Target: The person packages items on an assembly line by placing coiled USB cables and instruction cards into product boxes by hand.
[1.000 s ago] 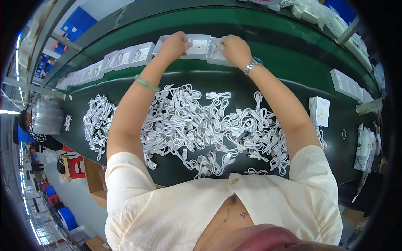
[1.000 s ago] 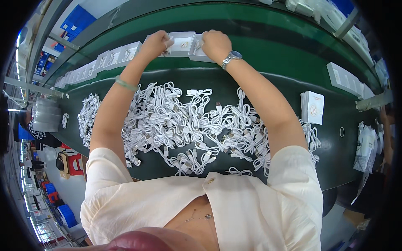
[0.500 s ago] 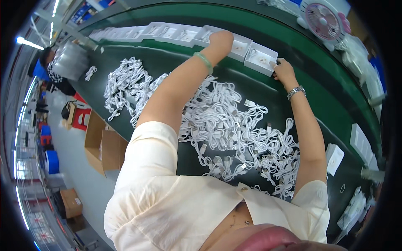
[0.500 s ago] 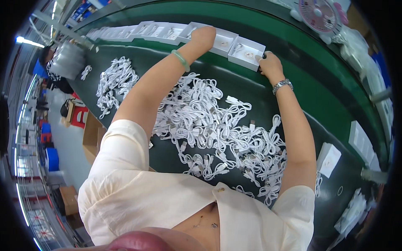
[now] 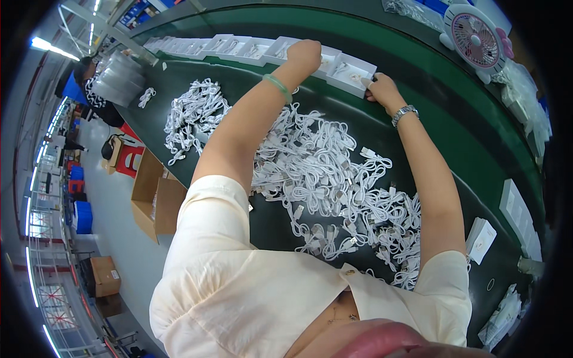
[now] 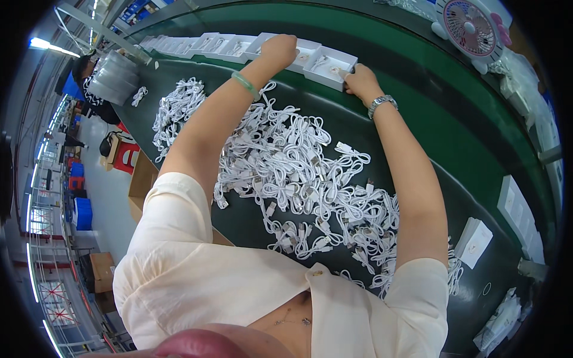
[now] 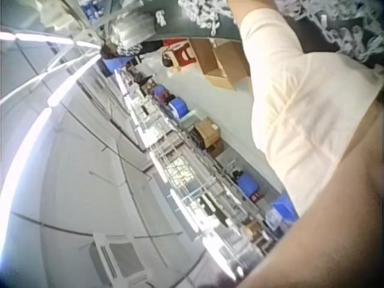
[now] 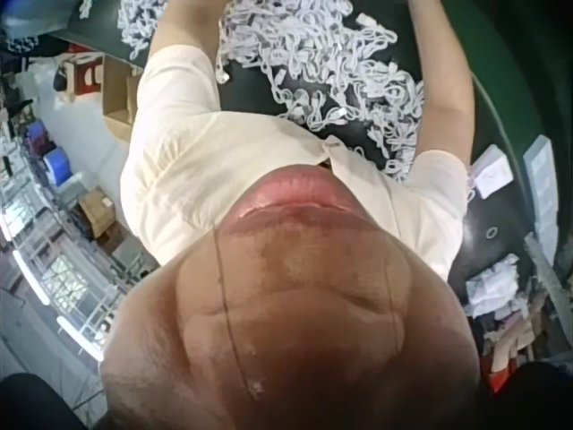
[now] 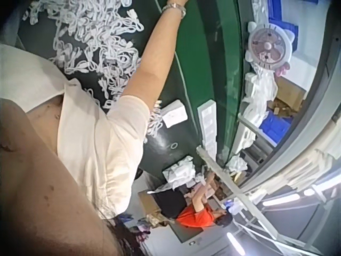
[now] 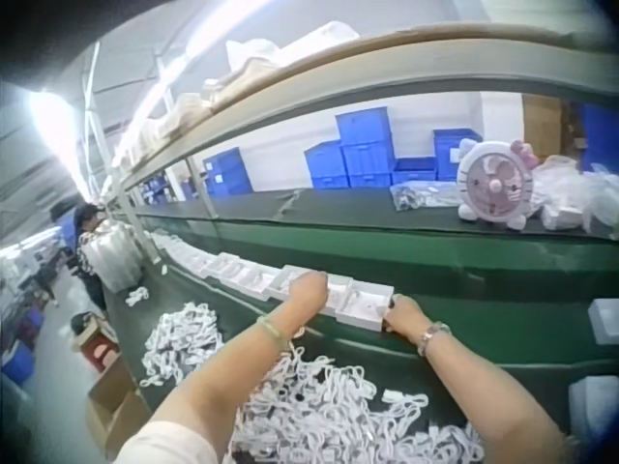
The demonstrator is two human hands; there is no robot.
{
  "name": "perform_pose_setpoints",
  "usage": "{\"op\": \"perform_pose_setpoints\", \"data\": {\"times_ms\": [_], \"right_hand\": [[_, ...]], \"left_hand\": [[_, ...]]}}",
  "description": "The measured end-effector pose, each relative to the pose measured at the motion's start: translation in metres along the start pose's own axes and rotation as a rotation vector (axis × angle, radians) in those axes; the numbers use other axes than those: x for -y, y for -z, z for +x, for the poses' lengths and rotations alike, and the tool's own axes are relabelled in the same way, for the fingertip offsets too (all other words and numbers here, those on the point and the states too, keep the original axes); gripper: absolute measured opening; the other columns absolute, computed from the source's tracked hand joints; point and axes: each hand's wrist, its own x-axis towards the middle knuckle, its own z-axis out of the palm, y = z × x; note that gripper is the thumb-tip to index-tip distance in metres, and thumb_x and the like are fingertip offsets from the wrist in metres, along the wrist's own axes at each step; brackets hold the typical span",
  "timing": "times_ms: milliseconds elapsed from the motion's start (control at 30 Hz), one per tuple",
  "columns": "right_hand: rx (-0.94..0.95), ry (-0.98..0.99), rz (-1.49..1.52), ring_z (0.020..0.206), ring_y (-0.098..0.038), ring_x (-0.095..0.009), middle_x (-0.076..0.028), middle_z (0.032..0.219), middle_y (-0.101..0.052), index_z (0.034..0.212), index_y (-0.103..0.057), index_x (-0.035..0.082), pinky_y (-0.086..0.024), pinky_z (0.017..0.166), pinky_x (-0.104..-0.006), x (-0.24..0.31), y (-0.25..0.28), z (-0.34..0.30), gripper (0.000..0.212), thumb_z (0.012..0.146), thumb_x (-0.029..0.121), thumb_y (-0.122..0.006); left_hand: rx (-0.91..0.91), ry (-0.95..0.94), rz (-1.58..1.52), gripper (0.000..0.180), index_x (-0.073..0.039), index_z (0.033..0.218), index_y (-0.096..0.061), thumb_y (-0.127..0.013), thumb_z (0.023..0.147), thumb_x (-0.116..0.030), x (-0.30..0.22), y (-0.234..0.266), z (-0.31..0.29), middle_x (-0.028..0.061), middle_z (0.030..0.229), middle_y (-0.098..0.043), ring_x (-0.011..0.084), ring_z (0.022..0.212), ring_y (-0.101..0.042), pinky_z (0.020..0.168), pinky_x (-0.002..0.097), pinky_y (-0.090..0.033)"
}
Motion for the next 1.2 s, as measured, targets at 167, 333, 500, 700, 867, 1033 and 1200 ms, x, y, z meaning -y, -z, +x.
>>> {"op": "perform_pose_setpoints", "data": {"times_ms": [167, 333, 500, 700, 867, 1033, 1200], "right_hand": [[0.112, -0.01, 0.144, 0.074, -0.059, -0.012, -0.011, 0.091, -0.062, 0.109, -0.054, -0.005, -0.05, 0.067, -0.024, 0.001, 0.001, -0.01, 0.038, 0.088, 0.026, -0.056], [0.04, 0.288, -0.121, 0.086, -0.061, -0.025, -0.014, 0.094, -0.064, 0.101, -0.061, -0.003, -0.046, 0.077, -0.0328, -0.014, 0.053, -0.067, 0.034, 0.083, 0.025, -0.06], [0.198, 0.365, -0.49, 0.093, -0.059, -0.028, -0.016, 0.099, -0.062, 0.105, -0.06, 0.001, -0.045, 0.083, -0.0351, -0.026, 0.12, -0.175, 0.032, 0.081, 0.021, -0.061], [0.114, 0.351, -0.859, 0.111, -0.047, -0.031, -0.016, 0.12, -0.051, 0.127, -0.048, 0.01, -0.04, 0.094, -0.0394, -0.064, 0.132, -0.274, 0.054, 0.074, 0.007, -0.058], [0.059, 0.477, -0.831, 0.106, -0.05, -0.03, -0.012, 0.115, -0.053, 0.116, -0.055, 0.011, -0.043, 0.089, -0.0384, -0.083, 0.115, -0.274, 0.044, 0.073, 0.001, -0.053], [-0.022, 0.458, -0.893, 0.092, -0.055, -0.027, -0.008, 0.093, -0.057, 0.085, -0.065, 0.01, -0.047, 0.072, -0.0394, -0.077, 0.13, -0.276, 0.013, 0.073, 0.013, -0.062], [0.119, 0.411, -0.83, 0.08, -0.059, -0.029, -0.011, 0.083, -0.062, 0.08, -0.066, 0.007, -0.046, 0.068, -0.0376, -0.074, 0.175, -0.298, 0.017, 0.075, 0.023, -0.062]], "left_hand": [[0.054, -0.139, -0.113, 0.022, -0.005, 0.083, -0.065, -0.059, 0.076, -0.025, -0.006, 0.011, -0.018, 0.0173, 0.089, -0.065, 0.0335, 0.085, -0.062, 0.073, 0.0429, -0.05], [0.365, -0.34, -0.23, 0.034, -0.004, 0.085, -0.063, -0.062, 0.076, -0.037, -0.017, 0.032, -0.05, 0.0194, 0.088, -0.064, 0.0357, 0.084, -0.061, 0.074, 0.0433, -0.047], [0.518, -0.333, -0.306, 0.031, -0.002, 0.093, -0.063, -0.063, 0.078, -0.028, -0.028, 0.055, -0.093, 0.0198, 0.088, -0.064, 0.0359, 0.083, -0.061, 0.075, 0.0432, -0.047], [0.398, -0.744, -0.416, 0.028, -0.003, 0.105, -0.061, -0.061, 0.079, -0.014, -0.062, 0.048, -0.13, 0.0192, 0.111, -0.056, 0.0328, 0.098, -0.055, 0.086, 0.0387, -0.044], [0.684, -0.506, -0.338, 0.031, -0.003, 0.1, -0.061, -0.067, 0.071, -0.014, -0.089, 0.056, -0.122, 0.0141, 0.084, -0.063, 0.0283, 0.083, -0.06, 0.074, 0.0354, -0.048], [0.639, -0.422, -0.332, 0.021, -0.003, 0.079, -0.057, -0.071, 0.066, -0.011, -0.107, 0.056, -0.121, 0.0093, 0.068, -0.059, 0.0226, 0.068, -0.06, 0.06, 0.0338, -0.046], [0.608, -0.458, -0.446, 0.02, -0.006, 0.071, -0.051, -0.07, 0.066, -0.007, -0.118, 0.069, -0.106, 0.0054, 0.064, -0.057, 0.0158, 0.063, -0.059, 0.052, 0.0289, -0.044]]}}
